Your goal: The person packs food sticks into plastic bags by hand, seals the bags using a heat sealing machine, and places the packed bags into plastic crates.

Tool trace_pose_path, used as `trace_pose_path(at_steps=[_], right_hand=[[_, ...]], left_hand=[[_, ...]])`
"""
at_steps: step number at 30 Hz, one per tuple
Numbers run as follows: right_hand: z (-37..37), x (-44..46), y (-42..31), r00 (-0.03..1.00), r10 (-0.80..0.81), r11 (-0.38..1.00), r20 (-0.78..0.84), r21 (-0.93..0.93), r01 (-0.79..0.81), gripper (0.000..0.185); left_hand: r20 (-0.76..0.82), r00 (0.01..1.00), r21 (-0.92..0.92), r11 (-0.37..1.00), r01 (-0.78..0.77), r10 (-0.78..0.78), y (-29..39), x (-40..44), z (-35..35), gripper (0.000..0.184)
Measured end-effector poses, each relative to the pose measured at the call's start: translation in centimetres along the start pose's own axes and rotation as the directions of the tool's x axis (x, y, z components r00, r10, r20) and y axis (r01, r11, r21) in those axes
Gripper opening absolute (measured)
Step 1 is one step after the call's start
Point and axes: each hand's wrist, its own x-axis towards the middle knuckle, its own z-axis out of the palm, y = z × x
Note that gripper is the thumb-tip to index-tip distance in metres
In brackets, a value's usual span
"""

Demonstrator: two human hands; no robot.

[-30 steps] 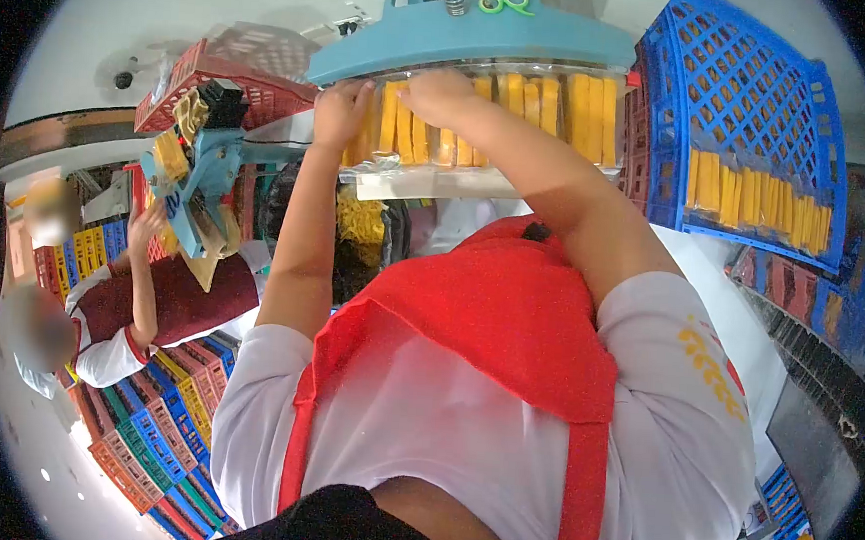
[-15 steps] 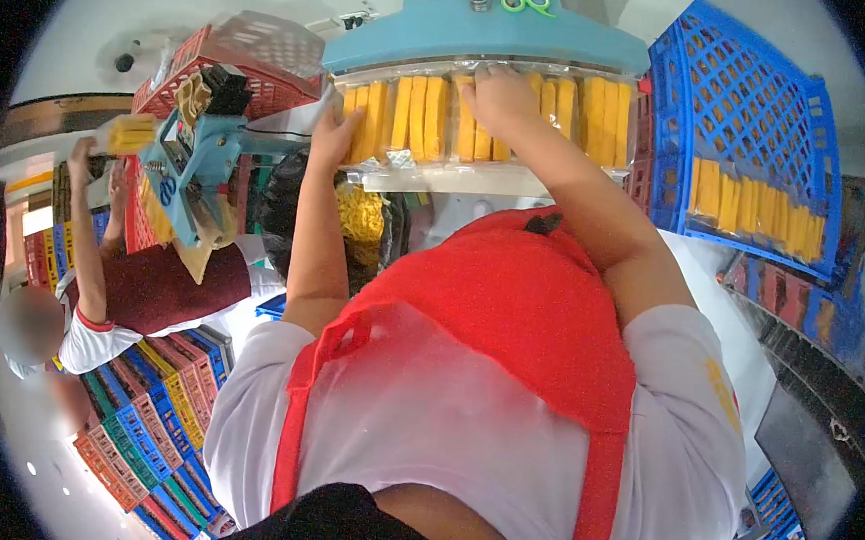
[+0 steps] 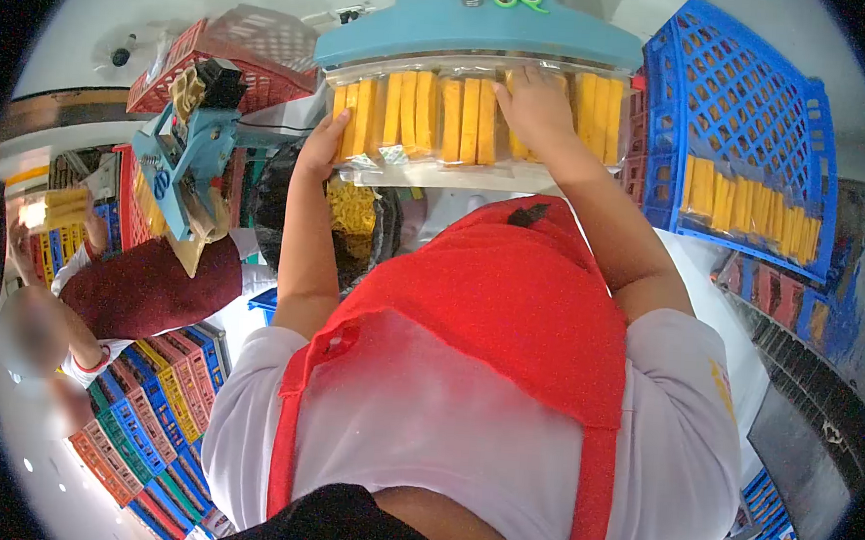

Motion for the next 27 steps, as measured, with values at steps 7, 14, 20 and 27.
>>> trace_pose_path(at_steps=[7,14,20,27], right_hand=[[0.5,0.2,1.4,0.977,0.082,0.991,0.199,0.083,-0.100,0.042],[-3.2,-3.4,4.6,0.978,0.196,0.973,-0.067,-0.109,-0.203,0.044],[-2.0,-4.3,6.5,0.990,0.104,0.977,-0.093,-0.177,-0.120,0.040],[-4.0,-5.8,6.5,0.980,0.199,0.979,-0.005,-0.039,-0.199,0.047]], left_hand=[[0.182,0.981,-0.047,0.996,0.082,-0.072,0.2,0.5,-0.8,0.039],[0.184,0.974,-0.056,0.988,0.142,-0.129,0.6,0.0,-0.8,0.044],[0.256,0.959,-0.093,0.984,0.151,-0.123,0.0,1.0,-1.3,0.045],[0.266,0.960,-0.127,0.984,0.129,-0.091,-0.8,0.6,-2.2,0.043]])
